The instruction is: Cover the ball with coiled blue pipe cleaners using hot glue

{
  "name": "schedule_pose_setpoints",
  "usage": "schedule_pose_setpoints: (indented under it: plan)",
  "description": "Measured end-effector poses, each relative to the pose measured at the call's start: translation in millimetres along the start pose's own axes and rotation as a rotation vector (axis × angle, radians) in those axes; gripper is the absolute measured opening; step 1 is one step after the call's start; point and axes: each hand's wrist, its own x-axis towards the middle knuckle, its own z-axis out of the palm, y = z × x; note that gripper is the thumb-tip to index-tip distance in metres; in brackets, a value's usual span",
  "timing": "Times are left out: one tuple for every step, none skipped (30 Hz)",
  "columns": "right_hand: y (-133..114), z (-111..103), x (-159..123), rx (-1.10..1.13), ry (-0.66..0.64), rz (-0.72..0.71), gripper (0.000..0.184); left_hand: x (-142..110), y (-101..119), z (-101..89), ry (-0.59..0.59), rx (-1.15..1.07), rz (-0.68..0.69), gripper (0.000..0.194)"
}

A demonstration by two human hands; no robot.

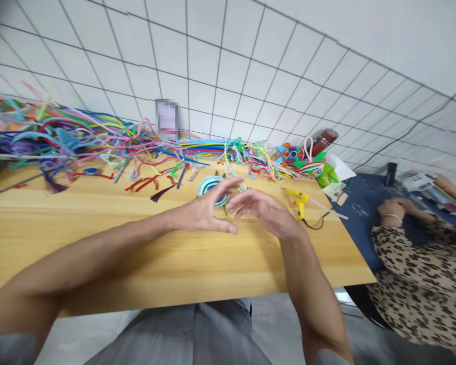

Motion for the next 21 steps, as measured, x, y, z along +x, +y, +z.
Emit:
schedule_pose_setpoints:
  plan:
    - [-4,9,3,-0.043,-0.106,-0.006,0.063,3,4,2.9,-0.081,-0.105,-0.029,0.083]
    - [-7,16,6,-0.094,-0.169,-0.022,0.063,6,5,4.6,-0.143,-0.19,-0.05,0.058]
    - [-10,21,8,-0.151,-0.228,-0.025,0.061,7,4,5.2,-0.174,-0.244,-0.048,0.041]
    - [-12,25,10,-0.185,-0.247,-0.03,0.06,8,2,4.9,-0.142,-0.274,-0.056,0.033]
    - [-13,26,11,-0.194,-0.247,-0.036,0.058,8,0,3.7,-0.076,-0.295,-0.079,0.027]
    - [-13,26,12,-0.19,-0.244,-0.038,0.057,7,-3,1.9,-0.015,-0.327,-0.106,0.023]
    - [-11,25,12,-0.172,-0.233,-0.04,0.057,6,-6,-0.9,0.045,-0.376,-0.141,0.022]
    - [-9,24,11,-0.15,-0.226,-0.035,0.057,4,-8,-5.0,0.095,-0.417,-0.175,0.023]
    - [-6,22,9,-0.13,-0.215,-0.026,0.057,3,-11,-11.0,0.139,-0.45,-0.205,0.025]
    - [-3,19,7,-0.111,-0.195,-0.009,0.057,1,-13,-19.3,0.16,-0.462,-0.245,0.028]
    - [0,15,4,-0.096,-0.167,0.014,0.055,-1,-16,-30.1,0.205,-0.445,-0.285,0.03]
    - [3,11,1,-0.087,-0.126,0.038,0.053,-2,-18,-42.9,0.282,-0.401,-0.323,0.032]
    - [5,7,-1,-0.087,-0.075,0.066,0.049,-3,-19,-56.7,0.386,-0.346,-0.35,0.032]
    - [8,3,-4,-0.103,-0.023,0.091,0.047,-4,-19,-70.0,0.518,-0.286,-0.361,0.031]
    - [10,0,-5,-0.138,0.028,0.114,0.044,-5,-18,-80.9,0.595,-0.253,-0.361,0.029]
    - [13,-2,-6,-0.189,0.073,0.137,0.041,-6,-14,-87.3,0.669,-0.211,-0.35,0.028]
    - [16,-2,-7,-0.249,0.1,0.159,0.04,-7,-8,-87.7,0.724,-0.087,-0.31,0.028]
    - [19,0,-7,-0.311,0.1,0.18,0.041,-8,0,-81.1,0.713,0.056,-0.237,0.027]
    - [23,4,-7,-0.385,0.091,0.181,0.042,-9,10,-67.9,0.611,0.18,-0.143,0.024]
    - [29,10,-8,-0.46,0.076,0.164,0.043,-9,20,-49.1,0.471,0.296,-0.036,0.024]
    - [35,17,-10,-0.524,0.062,0.136,0.043,-10,30,-26.8,0.284,0.409,0.088,0.033]
